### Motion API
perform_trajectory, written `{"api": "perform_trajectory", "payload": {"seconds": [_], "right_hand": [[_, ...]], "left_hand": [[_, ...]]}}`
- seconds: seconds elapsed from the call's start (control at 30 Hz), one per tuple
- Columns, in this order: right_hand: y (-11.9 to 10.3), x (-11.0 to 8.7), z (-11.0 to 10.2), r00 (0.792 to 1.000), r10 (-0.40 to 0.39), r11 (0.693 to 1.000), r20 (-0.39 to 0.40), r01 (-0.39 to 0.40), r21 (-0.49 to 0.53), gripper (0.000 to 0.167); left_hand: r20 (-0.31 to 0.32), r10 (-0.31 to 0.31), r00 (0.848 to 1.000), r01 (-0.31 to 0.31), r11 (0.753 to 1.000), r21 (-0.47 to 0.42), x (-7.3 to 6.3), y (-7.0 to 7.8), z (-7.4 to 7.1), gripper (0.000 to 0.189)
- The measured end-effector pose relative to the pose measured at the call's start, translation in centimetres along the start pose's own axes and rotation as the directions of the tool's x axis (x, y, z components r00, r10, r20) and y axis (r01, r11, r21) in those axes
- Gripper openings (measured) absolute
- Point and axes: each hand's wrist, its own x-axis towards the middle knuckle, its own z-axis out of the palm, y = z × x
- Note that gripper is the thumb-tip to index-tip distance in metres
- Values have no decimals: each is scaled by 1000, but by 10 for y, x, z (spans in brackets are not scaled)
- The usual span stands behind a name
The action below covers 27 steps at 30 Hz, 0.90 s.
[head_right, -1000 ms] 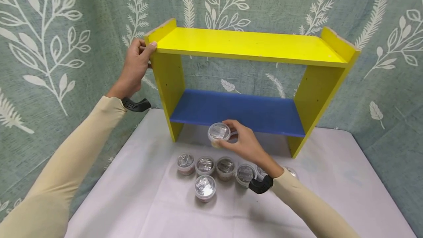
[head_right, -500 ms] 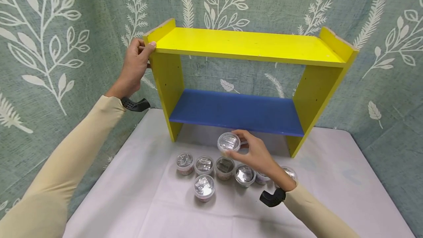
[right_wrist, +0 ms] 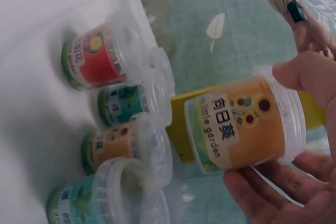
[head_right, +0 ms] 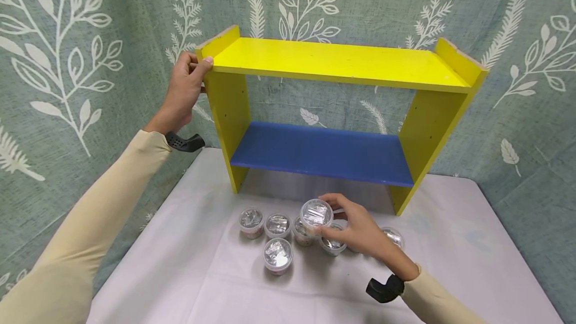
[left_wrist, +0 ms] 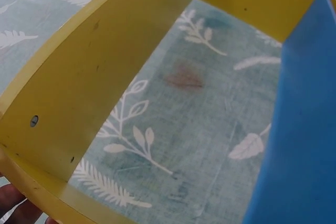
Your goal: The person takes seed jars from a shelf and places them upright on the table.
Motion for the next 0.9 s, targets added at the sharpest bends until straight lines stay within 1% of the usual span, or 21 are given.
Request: {"api": "perform_trajectory", "payload": {"seconds": [0.2, 0.3, 0.47, 0.6, 0.73, 0.8, 0.9], "right_hand": [[3, -10, 0, 996, -16, 999, 83, 13, 35, 64], [3, -14, 1, 990, -39, 997, 132, 31, 66, 61], [2, -19, 5, 979, -82, 993, 189, 63, 103, 58], [3, -23, 8, 972, -98, 991, 214, 75, 113, 58], [4, -27, 13, 971, -85, 992, 225, 60, 114, 58], [5, -28, 15, 969, -87, 993, 229, 68, 92, 58], [7, -31, 17, 965, -109, 994, 238, 101, 44, 59]], "left_hand": [[-6, -6, 1000, 6, 1000, -4, 1, -1, 0, 35], [-13, -9, 1000, 9, 1000, -5, 1, -1, 0, 35], [-10, -9, 1000, 9, 1000, -11, 1, -1, 0, 35], [-10, -13, 1000, 12, 1000, -12, 1, -2, 1, 34], [-15, -13, 1000, 13, 1000, -12, 1, -3, 1, 35], [-15, -13, 1000, 13, 1000, -12, 1, -3, 1, 35], [-15, -18, 1000, 18, 1000, -14, 1, -1, 1, 35]]}}
